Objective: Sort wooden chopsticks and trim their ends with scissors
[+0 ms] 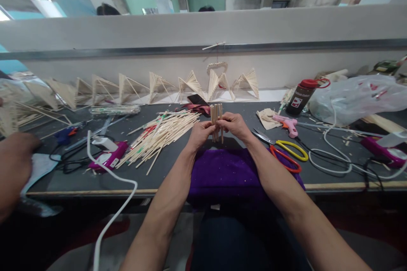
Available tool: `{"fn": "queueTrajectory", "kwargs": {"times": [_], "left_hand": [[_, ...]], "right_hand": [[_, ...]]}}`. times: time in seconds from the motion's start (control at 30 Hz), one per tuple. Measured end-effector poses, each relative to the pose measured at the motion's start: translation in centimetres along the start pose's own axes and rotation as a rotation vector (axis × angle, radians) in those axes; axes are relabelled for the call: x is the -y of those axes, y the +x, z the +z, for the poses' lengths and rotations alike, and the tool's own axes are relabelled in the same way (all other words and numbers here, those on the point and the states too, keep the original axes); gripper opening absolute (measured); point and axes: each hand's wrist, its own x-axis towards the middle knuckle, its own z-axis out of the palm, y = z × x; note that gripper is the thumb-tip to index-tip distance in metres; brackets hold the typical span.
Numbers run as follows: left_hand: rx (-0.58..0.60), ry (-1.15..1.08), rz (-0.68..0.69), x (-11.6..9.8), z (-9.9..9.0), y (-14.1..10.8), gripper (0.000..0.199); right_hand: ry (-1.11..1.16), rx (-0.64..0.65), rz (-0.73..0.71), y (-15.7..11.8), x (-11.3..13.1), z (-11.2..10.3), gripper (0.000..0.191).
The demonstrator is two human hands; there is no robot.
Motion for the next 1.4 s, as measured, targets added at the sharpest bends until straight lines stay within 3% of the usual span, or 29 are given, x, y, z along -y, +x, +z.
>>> {"fn": "queueTrajectory", "kwargs": {"times": [0.5,1.4], "left_hand": [[0.092,-0.002,-0.01,0.37,-0.25,0.26,0.031],[0.097,-0.061,-0.031,-0.39,-0.01,-0.04,0.032]], "right_hand": [[-0.057,-0.047,0.016,0.06,-0.06,0.4,0.019],[-0.027,-0.033,0.01,0.17,-0.48,0.26,0.019]]}}
